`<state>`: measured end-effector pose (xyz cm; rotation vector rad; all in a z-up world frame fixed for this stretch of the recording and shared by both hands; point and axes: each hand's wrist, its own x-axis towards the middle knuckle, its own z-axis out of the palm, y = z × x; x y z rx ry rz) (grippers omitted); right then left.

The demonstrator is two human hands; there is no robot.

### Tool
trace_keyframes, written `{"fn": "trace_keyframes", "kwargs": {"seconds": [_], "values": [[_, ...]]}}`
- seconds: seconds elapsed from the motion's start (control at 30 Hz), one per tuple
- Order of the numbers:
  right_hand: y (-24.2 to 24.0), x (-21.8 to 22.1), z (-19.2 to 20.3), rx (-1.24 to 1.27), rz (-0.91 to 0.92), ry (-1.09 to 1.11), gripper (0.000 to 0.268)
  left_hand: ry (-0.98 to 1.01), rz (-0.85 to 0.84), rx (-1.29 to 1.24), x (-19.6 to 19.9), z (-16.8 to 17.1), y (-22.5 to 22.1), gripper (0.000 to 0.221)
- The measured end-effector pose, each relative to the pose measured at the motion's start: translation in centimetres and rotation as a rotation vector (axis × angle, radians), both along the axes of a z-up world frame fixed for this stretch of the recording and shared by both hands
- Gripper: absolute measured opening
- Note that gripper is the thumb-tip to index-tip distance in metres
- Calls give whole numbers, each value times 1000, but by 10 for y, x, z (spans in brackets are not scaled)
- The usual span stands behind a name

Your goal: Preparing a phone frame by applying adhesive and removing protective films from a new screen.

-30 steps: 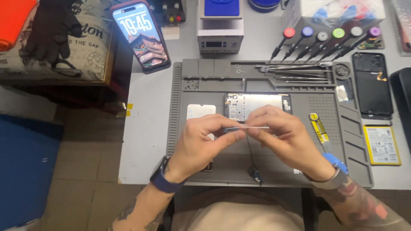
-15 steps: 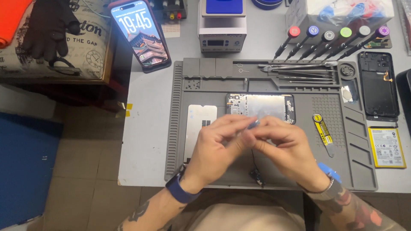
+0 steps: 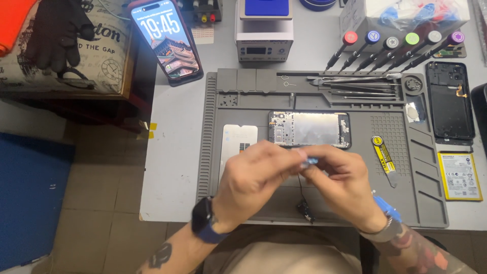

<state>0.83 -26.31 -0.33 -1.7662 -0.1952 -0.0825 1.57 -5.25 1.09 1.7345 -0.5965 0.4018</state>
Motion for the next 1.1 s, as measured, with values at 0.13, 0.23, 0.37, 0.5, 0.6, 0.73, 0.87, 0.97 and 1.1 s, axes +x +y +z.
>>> {"fn": "trace_keyframes", "kwargs": {"seconds": [0.13,0.23,0.37,0.5,0.6,0.73,0.87,0.97,1.1], "values": [[-16,-4,-15,191,141,213,8,-397,-135,392,9,4,35,39],[-13,-4,-18,451,61,574,22,-486,-181,569,6,4,35,53],[-10,-3,-6,286,149,545,17,-540,-114,539,9,11,34,18],[-14,-6,-1,13,174,284,31,-427,-27,379,12,7,31,14],[-7,-9,4,-238,127,-137,29,-206,-56,210,7,12,20,9],[-8,-7,9,-341,32,-205,50,-70,-31,85,0,12,9,11],[-2,-8,18,-331,84,-355,13,506,-105,-296,-2,4,8,17],[-2,-10,20,-374,103,-414,10,781,-185,-289,1,17,20,33],[0,-7,19,-423,168,-433,11,534,-162,44,-4,21,36,24]]}}
